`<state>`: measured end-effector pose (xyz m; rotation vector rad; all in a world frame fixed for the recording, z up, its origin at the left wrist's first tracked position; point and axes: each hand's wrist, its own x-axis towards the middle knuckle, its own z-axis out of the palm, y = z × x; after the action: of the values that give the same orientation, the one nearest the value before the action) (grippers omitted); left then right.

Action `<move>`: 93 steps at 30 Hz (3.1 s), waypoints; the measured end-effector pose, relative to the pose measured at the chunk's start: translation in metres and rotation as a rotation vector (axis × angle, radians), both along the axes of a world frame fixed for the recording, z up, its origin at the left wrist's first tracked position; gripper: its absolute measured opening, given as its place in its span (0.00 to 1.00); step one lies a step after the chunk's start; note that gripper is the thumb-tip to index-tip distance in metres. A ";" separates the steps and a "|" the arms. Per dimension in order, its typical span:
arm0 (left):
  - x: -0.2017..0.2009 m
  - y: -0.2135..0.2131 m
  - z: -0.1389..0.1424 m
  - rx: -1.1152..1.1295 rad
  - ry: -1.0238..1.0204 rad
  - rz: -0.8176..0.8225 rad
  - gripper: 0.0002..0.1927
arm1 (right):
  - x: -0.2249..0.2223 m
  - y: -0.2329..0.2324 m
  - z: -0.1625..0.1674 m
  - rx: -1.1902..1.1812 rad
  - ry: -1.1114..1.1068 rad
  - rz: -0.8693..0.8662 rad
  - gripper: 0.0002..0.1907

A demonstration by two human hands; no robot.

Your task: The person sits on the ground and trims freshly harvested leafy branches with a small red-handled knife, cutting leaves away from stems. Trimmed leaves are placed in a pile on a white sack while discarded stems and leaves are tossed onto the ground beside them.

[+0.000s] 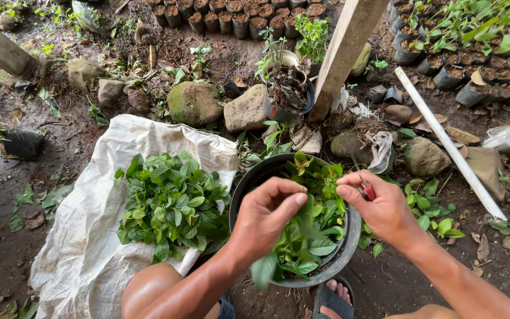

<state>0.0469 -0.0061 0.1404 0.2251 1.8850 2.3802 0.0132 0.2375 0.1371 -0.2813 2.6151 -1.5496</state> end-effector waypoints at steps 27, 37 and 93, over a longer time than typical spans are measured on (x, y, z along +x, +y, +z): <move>0.016 0.012 -0.016 0.165 -0.214 -0.222 0.08 | 0.013 -0.010 0.022 0.466 0.531 0.323 0.28; 0.011 0.003 -0.007 0.046 -0.170 -0.231 0.09 | 0.006 0.021 0.014 0.011 0.094 0.167 0.23; -0.034 0.017 -0.003 0.070 -0.065 0.119 0.16 | -0.009 -0.007 -0.034 -0.495 -0.242 0.059 0.05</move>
<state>0.0132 0.0106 0.1377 0.0404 1.8373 2.4999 0.0045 0.2301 0.1036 -0.1849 2.0006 -2.0448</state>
